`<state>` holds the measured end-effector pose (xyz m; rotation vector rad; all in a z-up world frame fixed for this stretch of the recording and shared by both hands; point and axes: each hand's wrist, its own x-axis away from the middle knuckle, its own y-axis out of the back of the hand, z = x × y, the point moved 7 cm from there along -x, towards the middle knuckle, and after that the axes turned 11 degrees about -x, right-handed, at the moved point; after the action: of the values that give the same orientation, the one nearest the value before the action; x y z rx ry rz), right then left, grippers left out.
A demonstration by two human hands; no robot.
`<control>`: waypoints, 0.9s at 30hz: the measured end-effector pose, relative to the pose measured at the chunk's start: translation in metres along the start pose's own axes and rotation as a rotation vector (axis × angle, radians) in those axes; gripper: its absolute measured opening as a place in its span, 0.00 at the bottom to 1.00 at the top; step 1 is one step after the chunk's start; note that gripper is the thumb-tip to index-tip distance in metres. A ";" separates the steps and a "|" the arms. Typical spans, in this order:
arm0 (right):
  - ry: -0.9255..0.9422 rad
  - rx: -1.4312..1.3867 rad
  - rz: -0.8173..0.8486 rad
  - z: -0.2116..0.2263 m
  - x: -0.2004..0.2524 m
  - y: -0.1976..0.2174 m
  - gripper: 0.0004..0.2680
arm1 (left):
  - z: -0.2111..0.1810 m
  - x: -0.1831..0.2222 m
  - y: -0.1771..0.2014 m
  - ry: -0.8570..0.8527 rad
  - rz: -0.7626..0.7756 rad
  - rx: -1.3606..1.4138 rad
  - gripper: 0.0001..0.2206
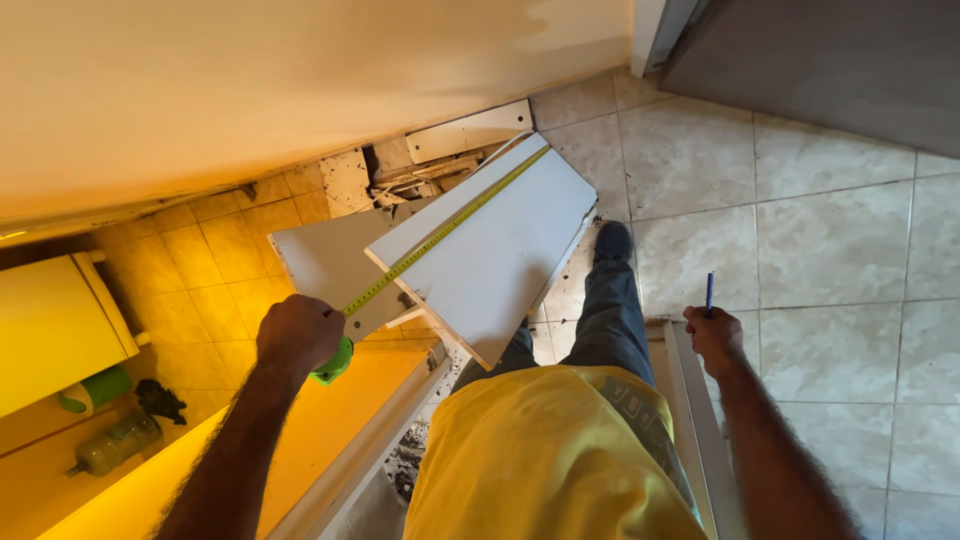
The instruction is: Measuring broken cabinet components with a tape measure and recording the dimensions in a notebook.
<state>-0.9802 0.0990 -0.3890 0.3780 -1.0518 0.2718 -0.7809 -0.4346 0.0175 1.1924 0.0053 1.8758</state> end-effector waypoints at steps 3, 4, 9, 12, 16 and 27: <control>-0.001 0.039 -0.006 -0.014 -0.004 0.009 0.09 | -0.004 0.011 0.004 -0.047 -0.112 -0.071 0.20; 0.000 0.038 -0.006 -0.014 -0.003 0.010 0.09 | -0.005 0.009 0.000 -0.047 -0.114 -0.071 0.20; -0.010 0.062 -0.036 -0.028 -0.010 0.021 0.10 | -0.008 0.009 -0.008 -0.075 -0.171 -0.253 0.18; -0.004 0.049 -0.025 -0.029 -0.010 0.022 0.09 | -0.009 0.007 -0.013 -0.055 -0.200 -0.269 0.18; 0.009 0.011 -0.047 -0.026 -0.008 0.022 0.09 | -0.009 0.006 -0.012 -0.069 -0.210 -0.257 0.18; 0.214 0.451 0.010 -0.017 -0.012 -0.002 0.12 | 0.006 0.014 -0.117 -0.352 -0.140 0.293 0.16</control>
<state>-0.9720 0.1042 -0.4071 0.7321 -0.7763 0.5502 -0.7003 -0.3567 -0.0193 1.6668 0.1710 1.5584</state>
